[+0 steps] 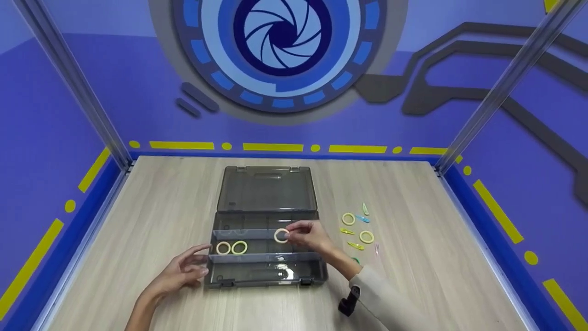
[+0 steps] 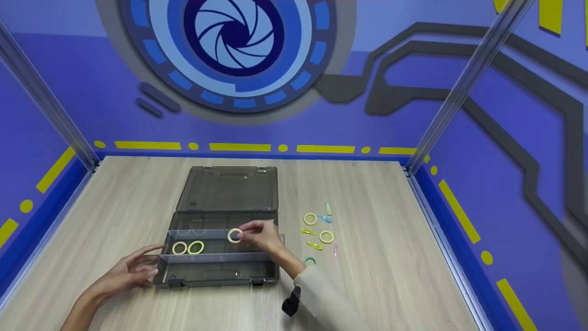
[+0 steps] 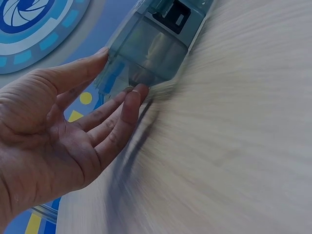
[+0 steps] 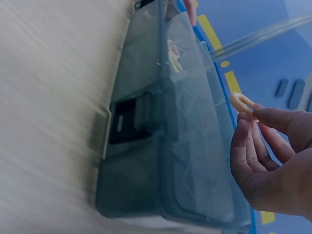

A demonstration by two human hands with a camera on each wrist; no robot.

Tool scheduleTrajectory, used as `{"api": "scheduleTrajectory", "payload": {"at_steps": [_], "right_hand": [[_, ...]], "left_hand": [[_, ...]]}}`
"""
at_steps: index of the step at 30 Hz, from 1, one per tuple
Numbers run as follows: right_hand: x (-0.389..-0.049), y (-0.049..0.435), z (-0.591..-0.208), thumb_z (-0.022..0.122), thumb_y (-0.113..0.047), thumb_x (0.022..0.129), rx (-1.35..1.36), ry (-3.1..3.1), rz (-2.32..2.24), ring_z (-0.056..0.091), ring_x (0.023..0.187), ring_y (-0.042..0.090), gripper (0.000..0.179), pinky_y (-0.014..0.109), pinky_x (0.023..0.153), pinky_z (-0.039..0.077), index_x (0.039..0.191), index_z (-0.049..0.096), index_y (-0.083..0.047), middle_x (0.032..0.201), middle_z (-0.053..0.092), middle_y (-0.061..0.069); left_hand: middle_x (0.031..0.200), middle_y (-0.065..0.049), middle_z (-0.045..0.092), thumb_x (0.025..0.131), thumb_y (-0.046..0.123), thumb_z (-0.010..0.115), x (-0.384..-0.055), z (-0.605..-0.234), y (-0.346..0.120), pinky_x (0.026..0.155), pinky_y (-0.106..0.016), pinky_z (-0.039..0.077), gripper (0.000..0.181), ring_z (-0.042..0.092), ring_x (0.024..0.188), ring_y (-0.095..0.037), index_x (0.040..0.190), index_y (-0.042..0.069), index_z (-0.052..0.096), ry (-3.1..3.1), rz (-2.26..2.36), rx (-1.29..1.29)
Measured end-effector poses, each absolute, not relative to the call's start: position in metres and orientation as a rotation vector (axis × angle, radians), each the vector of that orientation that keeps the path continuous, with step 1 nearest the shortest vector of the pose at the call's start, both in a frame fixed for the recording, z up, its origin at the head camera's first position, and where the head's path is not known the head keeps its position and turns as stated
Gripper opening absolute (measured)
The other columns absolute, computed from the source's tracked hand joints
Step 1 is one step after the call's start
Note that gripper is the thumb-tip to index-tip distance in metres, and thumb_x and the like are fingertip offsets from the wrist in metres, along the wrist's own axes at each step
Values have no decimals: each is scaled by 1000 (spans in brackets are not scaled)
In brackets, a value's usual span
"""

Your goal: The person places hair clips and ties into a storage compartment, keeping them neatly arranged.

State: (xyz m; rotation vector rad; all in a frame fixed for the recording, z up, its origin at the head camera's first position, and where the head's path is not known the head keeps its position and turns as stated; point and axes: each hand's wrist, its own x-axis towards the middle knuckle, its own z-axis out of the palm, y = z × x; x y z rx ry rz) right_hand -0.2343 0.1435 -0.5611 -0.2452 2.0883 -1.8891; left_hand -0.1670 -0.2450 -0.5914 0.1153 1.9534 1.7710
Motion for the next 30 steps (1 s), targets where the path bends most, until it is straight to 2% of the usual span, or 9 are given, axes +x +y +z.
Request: {"api": "scheduleTrajectory", "payload": {"at_steps": [4,7,15,22,24,27,30], "right_hand": [[-233,135,-563,76,2,87,-287,2127,-1855,69,72,4,28,25,70,60,111,69,16,95,77,22],[-232,132,-563,76,3,86,-286,2148,-1843,70,72,4,28,25,70,60,110,70,16,98,76,27],[-230,127,-568,77,4,85,-322,2183,-1817,69,71,5,25,21,68,59,105,71,17,95,74,32],[-231,122,-575,76,6,85,-292,2183,-1812,71,70,7,21,22,67,60,102,71,16,92,75,29],[-232,120,-577,76,5,85,-283,2192,-1799,73,71,10,20,22,67,60,102,72,15,92,76,28],[-232,116,-578,75,6,86,-304,2229,-1778,77,75,24,19,26,68,62,102,71,16,92,75,31],[-232,110,-578,76,5,86,-290,2254,-1763,77,76,29,19,29,68,62,101,72,15,92,75,30]], "left_hand": [[148,-38,40,98,14,68,-166,-592,-245,79,-38,60,74,66,100,-18,159,2,27,1955,1779,113],[147,-36,41,98,14,69,-167,-592,-243,78,-37,60,75,65,100,-17,159,4,28,1951,1787,113],[146,-34,44,98,12,68,-167,-593,-245,77,-37,60,73,65,100,-17,159,3,28,1947,1789,123],[145,-34,44,98,12,67,-166,-593,-247,77,-36,60,73,65,100,-16,159,3,28,1938,1794,122],[145,-35,43,98,11,67,-166,-594,-247,77,-36,60,73,65,99,-16,159,2,28,1937,1799,136],[145,-35,43,98,10,67,-166,-594,-246,77,-35,60,73,65,99,-16,158,1,27,1939,1806,159],[145,-36,42,97,11,68,-165,-592,-245,79,-36,60,74,65,99,-16,158,1,28,1945,1801,146]]}}
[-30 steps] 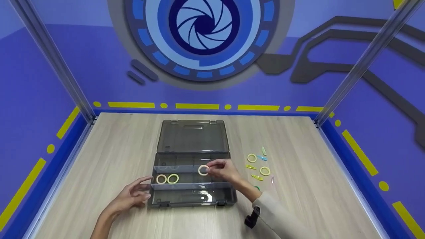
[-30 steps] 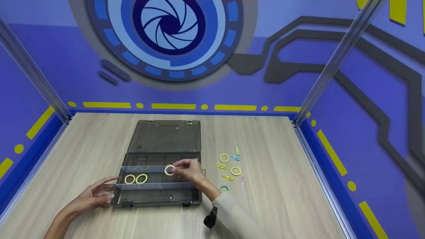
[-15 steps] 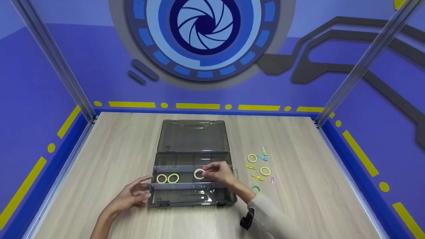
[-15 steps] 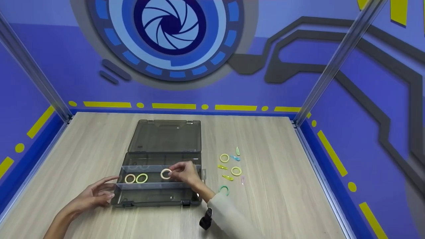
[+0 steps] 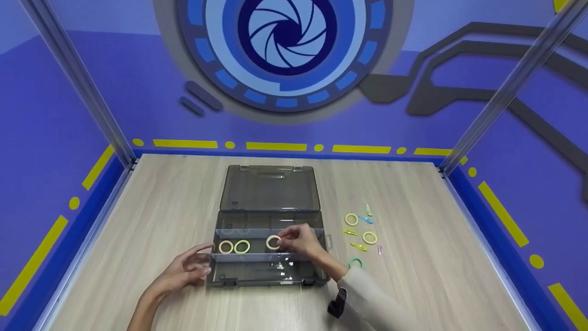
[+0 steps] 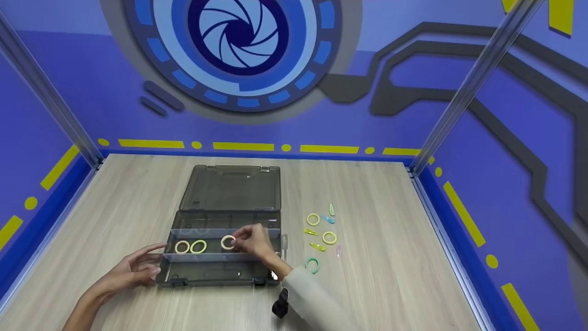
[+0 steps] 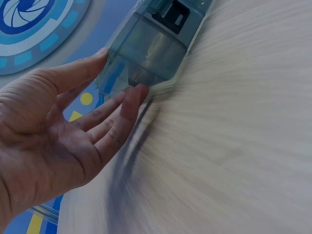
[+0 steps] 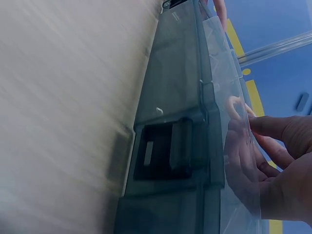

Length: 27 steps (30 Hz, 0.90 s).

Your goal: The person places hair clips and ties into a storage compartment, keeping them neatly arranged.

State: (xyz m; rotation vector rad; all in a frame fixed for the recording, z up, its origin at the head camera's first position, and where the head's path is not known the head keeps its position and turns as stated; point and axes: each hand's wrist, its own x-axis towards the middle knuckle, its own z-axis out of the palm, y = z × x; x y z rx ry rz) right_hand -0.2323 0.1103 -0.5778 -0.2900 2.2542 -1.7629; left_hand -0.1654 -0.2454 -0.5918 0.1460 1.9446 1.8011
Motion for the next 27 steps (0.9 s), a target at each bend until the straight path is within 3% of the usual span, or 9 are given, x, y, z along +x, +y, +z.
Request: {"api": "scheduleTrajectory", "payload": {"at_steps": [5,12,19,27], "right_hand": [[-230,102,-578,79,3,84,-257,2297,-1728,74,71,13,16,23,65,61,98,75,10,89,76,25],[-230,96,-580,78,5,83,-315,2352,-1700,76,73,21,15,25,65,61,96,75,11,87,76,27],[-229,91,-582,77,5,82,-428,2468,-1647,71,65,6,10,20,59,57,91,76,9,79,78,15],[-230,79,-585,80,5,80,-419,2606,-1499,74,67,15,8,15,56,52,88,77,6,79,77,18]], "left_hand": [[146,-35,43,96,13,70,-164,-590,-243,80,-37,60,75,65,99,-15,158,3,30,1952,1793,94],[146,-33,44,98,12,68,-164,-591,-243,81,-38,60,73,64,103,-16,158,2,29,1956,1790,125],[144,-35,45,97,13,68,-166,-590,-243,83,-39,60,74,65,105,-18,158,1,29,1960,1792,170],[145,-32,44,98,11,68,-162,-591,-243,81,-38,60,73,64,104,-16,159,3,29,1942,1806,98]]}}
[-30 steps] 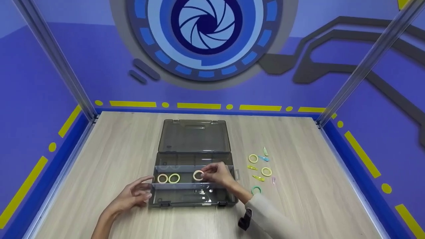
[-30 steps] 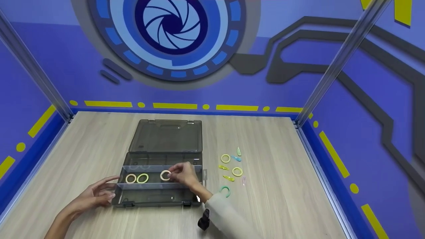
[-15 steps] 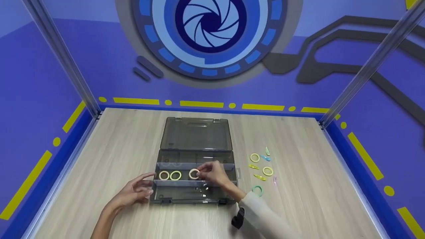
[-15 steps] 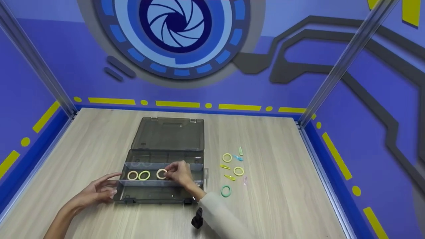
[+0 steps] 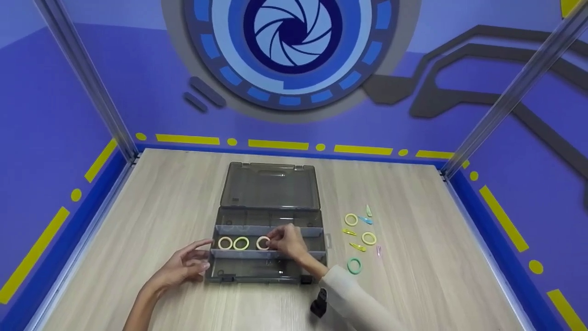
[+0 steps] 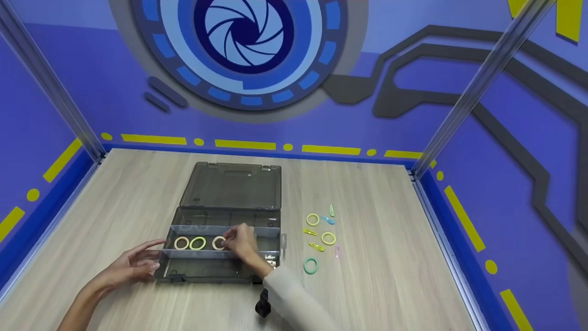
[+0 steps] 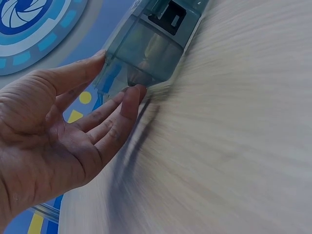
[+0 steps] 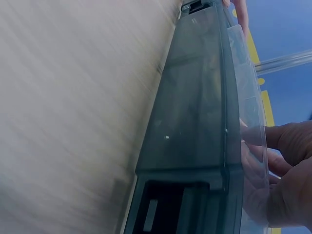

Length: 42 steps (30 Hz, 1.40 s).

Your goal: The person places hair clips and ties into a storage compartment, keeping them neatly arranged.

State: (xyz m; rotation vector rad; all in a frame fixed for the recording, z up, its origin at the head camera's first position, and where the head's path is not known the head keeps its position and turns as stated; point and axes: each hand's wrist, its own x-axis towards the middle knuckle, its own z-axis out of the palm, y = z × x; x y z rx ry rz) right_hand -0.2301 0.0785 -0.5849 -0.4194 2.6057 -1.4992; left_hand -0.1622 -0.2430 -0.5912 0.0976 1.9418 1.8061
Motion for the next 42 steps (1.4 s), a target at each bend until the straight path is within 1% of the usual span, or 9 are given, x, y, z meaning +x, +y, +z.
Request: {"api": "scheduleTrajectory", "payload": {"at_steps": [4,12,20,25,30,32,37,40,42], "right_hand": [[-230,73,-585,80,5,78,-461,2674,-1455,75,66,20,7,13,55,49,84,77,6,75,77,17],[-231,63,-584,79,4,79,-519,2712,-1418,69,63,10,6,13,55,48,84,78,6,75,77,15],[-233,67,-580,79,0,84,-546,2643,-1426,76,75,22,11,18,63,55,94,79,5,87,79,16],[-231,81,-567,78,-2,86,-519,2610,-1469,73,71,22,13,17,59,53,97,79,5,86,79,16],[-232,101,-550,75,-2,89,-448,2500,-1580,68,59,15,15,39,56,61,100,76,8,84,77,23],[-228,107,-538,73,2,90,-445,2439,-1639,72,60,28,16,53,62,61,102,74,12,87,75,30],[-232,139,-532,70,2,91,-399,2391,-1707,73,70,38,20,47,65,63,105,70,16,91,72,36],[-239,165,-539,72,-3,93,-301,2408,-1712,70,67,15,24,38,65,63,108,70,14,90,73,31],[-240,182,-537,72,-5,93,-224,2413,-1722,69,69,11,26,39,68,64,110,69,15,91,74,26]], "left_hand": [[146,-32,44,97,14,69,-164,-590,-240,82,-39,60,74,64,102,-16,159,5,30,1940,1795,63],[141,-28,48,97,13,69,-166,-588,-243,83,-40,61,74,65,98,-15,158,3,29,1950,1772,101],[144,-35,45,97,15,71,-167,-588,-245,81,-39,60,75,65,98,-14,158,4,29,1975,1760,124],[144,-33,45,97,13,69,-166,-589,-245,82,-39,60,74,65,99,-16,158,3,28,1957,1769,132],[145,-32,46,98,14,68,-168,-590,-244,82,-40,60,75,65,102,-16,159,3,26,1924,1771,105],[145,-33,46,98,15,69,-165,-590,-246,81,-39,60,76,66,101,-16,159,3,25,1938,1762,89],[145,-38,43,99,15,67,-164,-590,-245,80,-39,60,75,66,100,-17,159,2,24,1953,1755,110],[146,-40,40,99,13,67,-165,-590,-244,80,-39,61,75,66,101,-17,159,1,24,1941,1766,143],[146,-41,39,99,13,67,-166,-590,-244,80,-39,61,75,66,101,-17,159,1,24,1940,1769,161]]}}
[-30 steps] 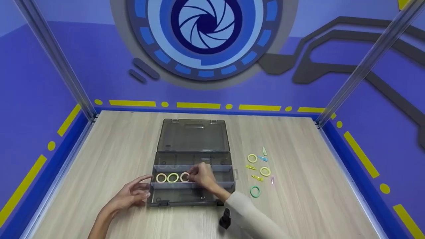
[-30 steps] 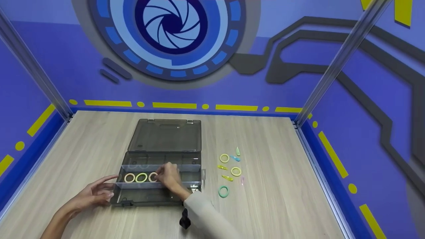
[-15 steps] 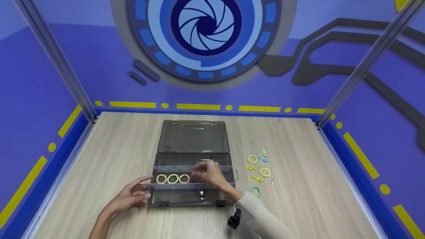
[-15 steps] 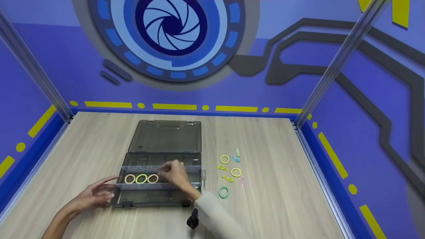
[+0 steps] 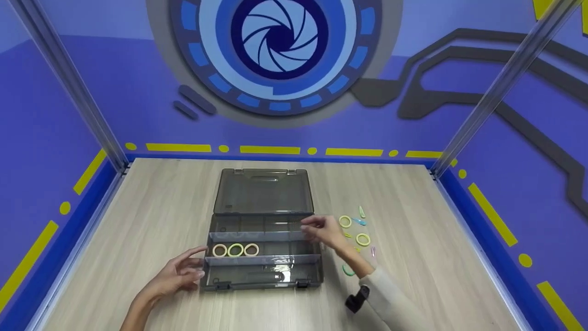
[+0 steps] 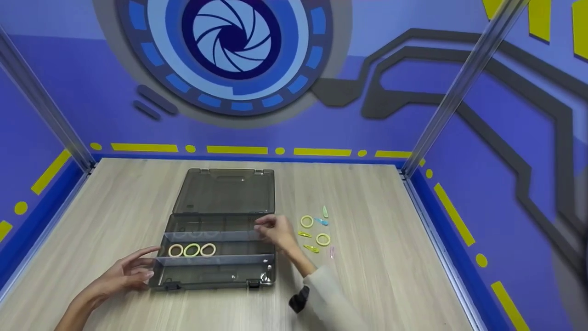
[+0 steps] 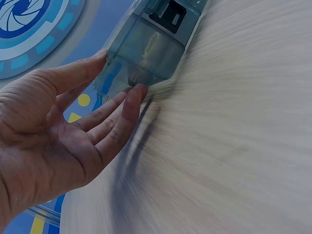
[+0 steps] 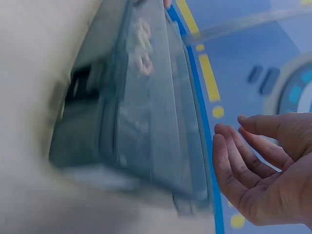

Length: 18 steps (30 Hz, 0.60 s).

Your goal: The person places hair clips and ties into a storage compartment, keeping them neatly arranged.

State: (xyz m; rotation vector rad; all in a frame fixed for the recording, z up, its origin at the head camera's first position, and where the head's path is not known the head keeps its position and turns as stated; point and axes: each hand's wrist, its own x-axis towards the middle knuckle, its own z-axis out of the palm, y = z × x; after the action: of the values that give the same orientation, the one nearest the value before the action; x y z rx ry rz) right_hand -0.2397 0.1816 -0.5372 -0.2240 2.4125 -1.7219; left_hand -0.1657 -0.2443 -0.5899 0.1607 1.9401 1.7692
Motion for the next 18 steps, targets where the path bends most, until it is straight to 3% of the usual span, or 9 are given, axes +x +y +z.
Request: {"api": "scheduleTrajectory", "payload": {"at_steps": [8,13,18], "right_hand": [[-244,245,-540,63,-1,96,33,2457,-1744,76,79,20,26,28,67,62,118,68,14,95,77,18],[-243,283,-546,68,-6,96,211,2487,-1743,77,82,24,27,29,70,62,117,70,11,96,77,20],[-241,313,-553,69,-9,96,308,2529,-1677,76,83,21,28,31,73,63,118,70,8,100,77,20]], "left_hand": [[143,-36,45,98,12,67,-167,-592,-245,79,-37,60,74,65,101,-17,158,1,25,1926,1795,196],[142,-31,46,98,11,68,-166,-593,-244,79,-37,60,72,64,97,-16,158,3,29,1918,1806,211],[143,-35,43,98,10,67,-164,-591,-246,80,-38,60,73,64,99,-17,158,2,28,1935,1797,185]]}}
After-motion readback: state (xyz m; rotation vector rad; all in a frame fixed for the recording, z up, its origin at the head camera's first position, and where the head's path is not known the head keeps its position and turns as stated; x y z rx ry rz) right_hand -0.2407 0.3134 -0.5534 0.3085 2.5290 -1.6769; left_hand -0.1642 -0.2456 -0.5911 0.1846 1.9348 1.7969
